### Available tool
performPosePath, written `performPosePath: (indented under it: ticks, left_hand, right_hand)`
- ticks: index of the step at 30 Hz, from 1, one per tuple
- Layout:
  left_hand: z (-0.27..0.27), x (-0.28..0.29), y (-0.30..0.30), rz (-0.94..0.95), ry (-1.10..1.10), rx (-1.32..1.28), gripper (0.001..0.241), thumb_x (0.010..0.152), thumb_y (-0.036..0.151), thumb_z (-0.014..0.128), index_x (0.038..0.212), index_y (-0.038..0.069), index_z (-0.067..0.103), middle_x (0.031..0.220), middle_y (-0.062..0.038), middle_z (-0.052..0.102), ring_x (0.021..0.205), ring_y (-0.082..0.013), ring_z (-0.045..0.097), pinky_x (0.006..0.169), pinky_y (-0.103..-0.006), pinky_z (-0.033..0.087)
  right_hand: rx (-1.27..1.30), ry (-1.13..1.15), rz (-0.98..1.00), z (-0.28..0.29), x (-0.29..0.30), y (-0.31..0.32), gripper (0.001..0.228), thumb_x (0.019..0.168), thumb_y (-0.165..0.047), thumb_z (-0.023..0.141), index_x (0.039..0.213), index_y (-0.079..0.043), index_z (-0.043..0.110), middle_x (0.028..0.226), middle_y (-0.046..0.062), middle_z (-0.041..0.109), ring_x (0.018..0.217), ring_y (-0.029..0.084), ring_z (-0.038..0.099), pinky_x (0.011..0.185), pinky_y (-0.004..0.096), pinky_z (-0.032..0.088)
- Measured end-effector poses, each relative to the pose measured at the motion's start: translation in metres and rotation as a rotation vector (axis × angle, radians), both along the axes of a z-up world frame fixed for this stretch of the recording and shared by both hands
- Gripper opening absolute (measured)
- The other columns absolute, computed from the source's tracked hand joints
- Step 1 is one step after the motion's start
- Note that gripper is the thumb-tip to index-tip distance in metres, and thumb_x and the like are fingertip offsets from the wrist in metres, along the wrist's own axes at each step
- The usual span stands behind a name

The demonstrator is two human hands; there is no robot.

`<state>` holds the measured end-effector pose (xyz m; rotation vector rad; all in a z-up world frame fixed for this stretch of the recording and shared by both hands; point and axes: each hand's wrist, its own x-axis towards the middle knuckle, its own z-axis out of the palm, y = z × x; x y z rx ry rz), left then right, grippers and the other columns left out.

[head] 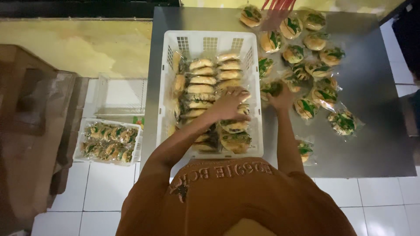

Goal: Organizing packaged mini sandwiches into a plastic crate on a metal table.

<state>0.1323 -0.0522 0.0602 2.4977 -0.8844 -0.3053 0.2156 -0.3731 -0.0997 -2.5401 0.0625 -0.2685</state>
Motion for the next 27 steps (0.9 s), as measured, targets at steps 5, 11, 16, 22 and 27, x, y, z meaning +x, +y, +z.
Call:
performPosePath:
  ticks: [5,11,16,22,27]
  left_hand:
    - [-0.010,-0.009,-0.003,0.003,-0.173,-0.003,0.111,0.075,0.085,0.065,0.152,0.009,0.045,0.159,-0.025,0.037,0.145,-0.0527,0.031,0.117,-0.0674,0.022]
    - [-0.008,-0.005,0.001,0.035,-0.266,-0.093,0.108,0.078,0.085,0.063,0.150,0.005,0.050,0.155,-0.028,0.042,0.144,-0.0500,0.036,0.118,-0.0623,0.026]
    - [0.021,0.013,0.029,0.042,-0.287,-0.114,0.071,0.096,0.069,0.050,0.143,0.016,0.058,0.156,-0.018,0.051,0.145,-0.0420,0.042,0.120,-0.0605,0.025]
    - [-0.018,0.060,0.065,0.390,-0.050,-0.389,0.071,0.111,0.061,0.043,0.152,0.003,0.042,0.150,-0.026,0.053,0.120,-0.0366,0.067,0.118,-0.0534,0.035]
    - [-0.019,0.069,0.072,0.639,0.317,-0.677,0.068,0.103,0.052,0.045,0.151,0.004,0.049,0.114,-0.019,0.071,0.091,-0.0284,0.065,0.088,-0.0424,0.055]
  right_hand:
    - [-0.034,-0.219,-0.020,-0.028,-0.013,0.023,0.102,0.072,-0.064,0.086,0.154,-0.020,0.045,0.153,0.027,0.043,0.141,0.050,0.044,0.118,0.058,0.038]
    - [-0.259,0.041,-0.222,-0.026,-0.011,0.052,0.106,0.076,-0.056,0.080,0.163,-0.024,0.031,0.153,0.030,0.039,0.137,0.055,0.037,0.113,0.064,0.032]
    - [0.116,0.109,-0.318,-0.008,-0.019,0.030,0.082,0.091,-0.049,0.070,0.161,-0.016,0.041,0.151,0.024,0.050,0.138,0.042,0.046,0.115,0.056,0.036]
    - [0.806,-0.051,-0.160,0.121,-0.063,0.027,0.075,0.096,-0.039,0.069,0.156,0.000,0.046,0.156,0.016,0.050,0.138,0.029,0.050,0.113,0.042,0.038]
    - [0.520,-0.114,0.327,0.183,-0.047,0.091,0.078,0.094,-0.052,0.074,0.152,-0.005,0.051,0.148,0.020,0.062,0.137,0.033,0.059,0.117,0.045,0.045]
